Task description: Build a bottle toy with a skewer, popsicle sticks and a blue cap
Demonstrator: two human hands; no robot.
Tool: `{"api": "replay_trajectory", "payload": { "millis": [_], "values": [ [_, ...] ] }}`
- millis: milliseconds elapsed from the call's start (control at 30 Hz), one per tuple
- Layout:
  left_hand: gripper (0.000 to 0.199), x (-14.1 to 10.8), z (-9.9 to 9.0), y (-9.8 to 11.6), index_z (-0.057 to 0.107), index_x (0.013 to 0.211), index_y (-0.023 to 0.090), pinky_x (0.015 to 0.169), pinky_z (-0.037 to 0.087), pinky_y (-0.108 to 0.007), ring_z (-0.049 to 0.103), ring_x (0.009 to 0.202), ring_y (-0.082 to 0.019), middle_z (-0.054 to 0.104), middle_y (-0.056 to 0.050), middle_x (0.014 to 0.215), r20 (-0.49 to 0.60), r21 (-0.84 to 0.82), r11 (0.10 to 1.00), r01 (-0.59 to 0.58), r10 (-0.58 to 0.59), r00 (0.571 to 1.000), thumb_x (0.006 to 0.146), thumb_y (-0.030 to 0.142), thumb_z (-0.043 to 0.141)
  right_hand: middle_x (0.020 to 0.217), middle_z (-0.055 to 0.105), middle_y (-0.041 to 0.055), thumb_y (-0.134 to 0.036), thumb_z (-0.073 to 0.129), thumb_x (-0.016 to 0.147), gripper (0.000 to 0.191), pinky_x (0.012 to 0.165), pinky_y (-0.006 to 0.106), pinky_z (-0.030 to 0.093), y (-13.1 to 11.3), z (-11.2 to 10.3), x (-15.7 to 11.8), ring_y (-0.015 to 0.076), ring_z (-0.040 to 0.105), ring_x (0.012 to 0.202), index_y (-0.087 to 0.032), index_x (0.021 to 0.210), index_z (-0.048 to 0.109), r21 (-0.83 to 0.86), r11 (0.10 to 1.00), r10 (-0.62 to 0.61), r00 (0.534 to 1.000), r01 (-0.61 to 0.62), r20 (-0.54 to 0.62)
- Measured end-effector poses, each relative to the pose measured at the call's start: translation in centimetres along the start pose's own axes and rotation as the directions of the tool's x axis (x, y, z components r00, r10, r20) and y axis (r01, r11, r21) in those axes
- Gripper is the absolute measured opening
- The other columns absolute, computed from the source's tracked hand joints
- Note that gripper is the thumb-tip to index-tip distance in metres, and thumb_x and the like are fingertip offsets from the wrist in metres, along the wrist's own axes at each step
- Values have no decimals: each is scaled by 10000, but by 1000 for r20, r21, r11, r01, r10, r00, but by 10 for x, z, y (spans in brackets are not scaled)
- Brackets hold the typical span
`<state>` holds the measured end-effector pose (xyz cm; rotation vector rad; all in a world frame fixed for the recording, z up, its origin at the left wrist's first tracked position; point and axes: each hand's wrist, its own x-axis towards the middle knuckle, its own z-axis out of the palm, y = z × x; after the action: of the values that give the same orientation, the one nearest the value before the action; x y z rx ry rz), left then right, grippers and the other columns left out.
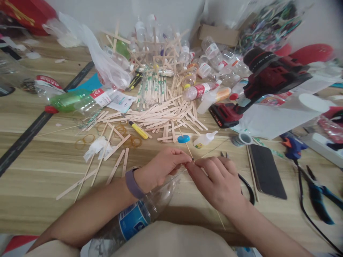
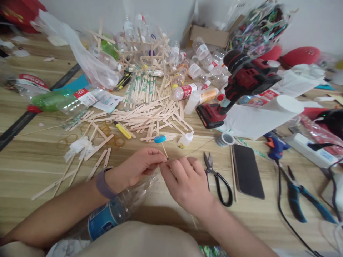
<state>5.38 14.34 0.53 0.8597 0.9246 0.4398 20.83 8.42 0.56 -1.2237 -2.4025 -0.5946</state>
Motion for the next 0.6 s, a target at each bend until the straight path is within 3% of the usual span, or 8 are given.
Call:
{"api": "replay_trajectory", "payload": {
  "millis": [267, 433, 500, 600],
  "values": [
    [243, 2, -1, -2, 421, 550, 204, 470, 102, -278, 171, 445, -70, 272, 96, 447, 13, -27, 1000, -11, 12, 1000, 725, 249, 583, 706, 622, 13, -91, 544, 910, 144, 655, 330, 341, 2, 6, -1, 170, 500, 635, -183, 895, 653, 24, 999, -28, 999, 29, -31],
    [239, 4, -2, -4, 406, 561, 209, 470, 74, -280, 156, 451, -69, 266, 98, 479, 46, -52, 998, -18, 20, 999, 689, 262, 601, 747, 597, 39, -141, 550, 922, 65, 645, 330, 371, 6, 9, -3, 194, 526, 678, -190, 900, 588, 174, 978, 126, 991, -116, -48],
    [212, 4, -2, -4, 445, 579, 204, 467, 79, -280, 158, 451, -70, 269, 98, 478, 60, -53, 999, -11, 14, 998, 677, 268, 621, 809, 603, 47, -139, 532, 924, 69, 671, 330, 410, 8, 7, -3, 208, 565, 746, -204, 920, 555, 340, 917, 220, 975, -208, 2],
    [165, 4, -1, -3, 507, 629, 196, 468, 95, -274, 172, 458, -73, 281, 94, 491, 62, -53, 999, -7, 10, 998, 703, 282, 626, 838, 589, 28, -145, 521, 925, 89, 692, 319, 446, 9, 8, -4, 201, 584, 783, -229, 894, 521, 542, 757, 363, 925, -364, 113]
  ]
}}
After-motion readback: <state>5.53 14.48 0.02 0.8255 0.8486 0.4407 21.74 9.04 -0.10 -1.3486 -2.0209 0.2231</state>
